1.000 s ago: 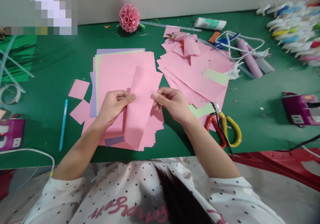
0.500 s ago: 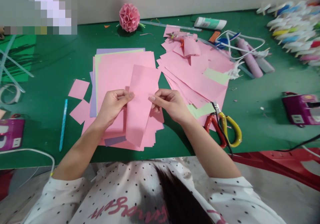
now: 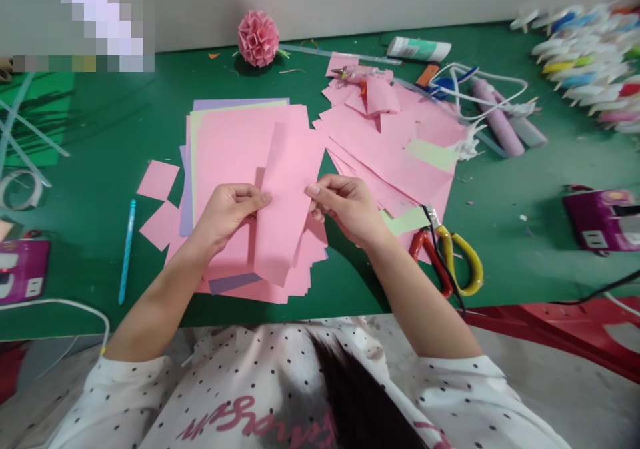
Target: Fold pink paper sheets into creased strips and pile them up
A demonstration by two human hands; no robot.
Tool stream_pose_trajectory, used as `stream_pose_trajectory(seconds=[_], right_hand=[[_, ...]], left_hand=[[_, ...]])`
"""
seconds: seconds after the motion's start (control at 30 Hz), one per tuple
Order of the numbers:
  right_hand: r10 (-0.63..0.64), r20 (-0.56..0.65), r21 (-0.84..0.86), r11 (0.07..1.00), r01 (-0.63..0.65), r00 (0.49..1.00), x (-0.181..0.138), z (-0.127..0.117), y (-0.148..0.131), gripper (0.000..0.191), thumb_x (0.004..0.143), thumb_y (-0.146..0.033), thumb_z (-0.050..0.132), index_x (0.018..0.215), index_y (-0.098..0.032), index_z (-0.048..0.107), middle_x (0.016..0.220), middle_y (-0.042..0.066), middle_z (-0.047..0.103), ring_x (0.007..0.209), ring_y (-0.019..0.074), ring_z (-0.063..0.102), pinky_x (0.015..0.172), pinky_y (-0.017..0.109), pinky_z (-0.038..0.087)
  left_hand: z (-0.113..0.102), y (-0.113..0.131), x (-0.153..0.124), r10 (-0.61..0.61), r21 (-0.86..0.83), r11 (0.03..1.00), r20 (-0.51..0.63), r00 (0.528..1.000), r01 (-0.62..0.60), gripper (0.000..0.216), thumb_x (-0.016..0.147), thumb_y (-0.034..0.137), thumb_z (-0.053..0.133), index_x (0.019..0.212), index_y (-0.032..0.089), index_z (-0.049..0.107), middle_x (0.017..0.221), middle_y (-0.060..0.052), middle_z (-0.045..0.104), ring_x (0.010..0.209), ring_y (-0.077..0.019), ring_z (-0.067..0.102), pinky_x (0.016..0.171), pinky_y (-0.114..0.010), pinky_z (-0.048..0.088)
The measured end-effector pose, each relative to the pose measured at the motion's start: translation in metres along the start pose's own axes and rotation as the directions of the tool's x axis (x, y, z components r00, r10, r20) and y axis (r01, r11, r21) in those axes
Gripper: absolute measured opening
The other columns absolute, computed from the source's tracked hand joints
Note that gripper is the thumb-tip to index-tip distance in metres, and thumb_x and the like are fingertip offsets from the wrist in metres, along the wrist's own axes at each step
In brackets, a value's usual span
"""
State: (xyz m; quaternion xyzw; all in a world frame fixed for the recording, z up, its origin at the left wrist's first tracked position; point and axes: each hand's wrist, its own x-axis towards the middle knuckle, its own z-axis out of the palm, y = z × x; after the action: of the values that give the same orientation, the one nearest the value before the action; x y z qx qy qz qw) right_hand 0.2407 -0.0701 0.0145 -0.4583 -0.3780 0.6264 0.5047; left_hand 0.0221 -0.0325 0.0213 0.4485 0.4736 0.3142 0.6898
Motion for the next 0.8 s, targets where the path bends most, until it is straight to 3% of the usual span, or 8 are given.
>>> stream_pose_trajectory(seconds=[0.23,0.47,0.7,0.8], right_hand=[[0.049,0.095,-0.056,0.997,-0.043,0.994,-0.0013,-0.0036,0.0014,0.032,0.073,-0.046,0.089,0.075,-0.019,0.073,0.062,-0.001,0.071,0.049,0.0090,0.063,0.051,0.022,0.056],[0.076,0.084,-0.071,0.995,-0.070,0.994,-0.0005,-0.0012,0.0028,0.033,0.072,-0.047,0.089,0.074,-0.019,0.072,0.061,-0.001,0.071,0.049,0.0095,0.063,0.050,0.022,0.056],[0.014,-0.008,-0.051,0.999,-0.014,1.000,0.0002,-0.0014,0.0008,0.031,0.070,-0.044,0.090,0.070,-0.019,0.072,0.061,-0.001,0.072,0.047,0.0075,0.061,0.047,0.019,0.052],[0.038,-0.018,-0.031,0.999,-0.039,0.999,0.0008,-0.0012,0.0008,0.033,0.069,-0.046,0.091,0.072,-0.019,0.073,0.062,-0.001,0.072,0.048,0.0080,0.063,0.048,0.019,0.053]], left_hand=[[-0.0016,-0.0020,0.0006,0.073,0.005,0.997,-0.054,0.996,-0.073,0.037,0.064,0.046,0.093,0.066,0.016,0.070,0.067,0.000,0.064,0.061,-0.0106,0.057,0.058,-0.024,0.047],[-0.0004,-0.0048,0.0008,0.155,0.056,0.987,-0.072,0.985,-0.151,0.038,0.068,0.050,0.090,0.074,0.018,0.072,0.073,-0.001,0.067,0.066,-0.0128,0.060,0.063,-0.026,0.049],[-0.0004,-0.0020,-0.0008,0.087,0.018,0.996,-0.005,0.996,-0.087,0.036,0.074,0.049,0.086,0.071,0.018,0.070,0.072,0.000,0.062,0.066,-0.0112,0.056,0.061,-0.024,0.046],[-0.0006,-0.0025,0.0001,0.097,-0.003,0.995,-0.041,0.994,-0.098,0.035,0.069,0.046,0.090,0.069,0.017,0.070,0.071,0.000,0.062,0.065,-0.0109,0.055,0.061,-0.023,0.045]])
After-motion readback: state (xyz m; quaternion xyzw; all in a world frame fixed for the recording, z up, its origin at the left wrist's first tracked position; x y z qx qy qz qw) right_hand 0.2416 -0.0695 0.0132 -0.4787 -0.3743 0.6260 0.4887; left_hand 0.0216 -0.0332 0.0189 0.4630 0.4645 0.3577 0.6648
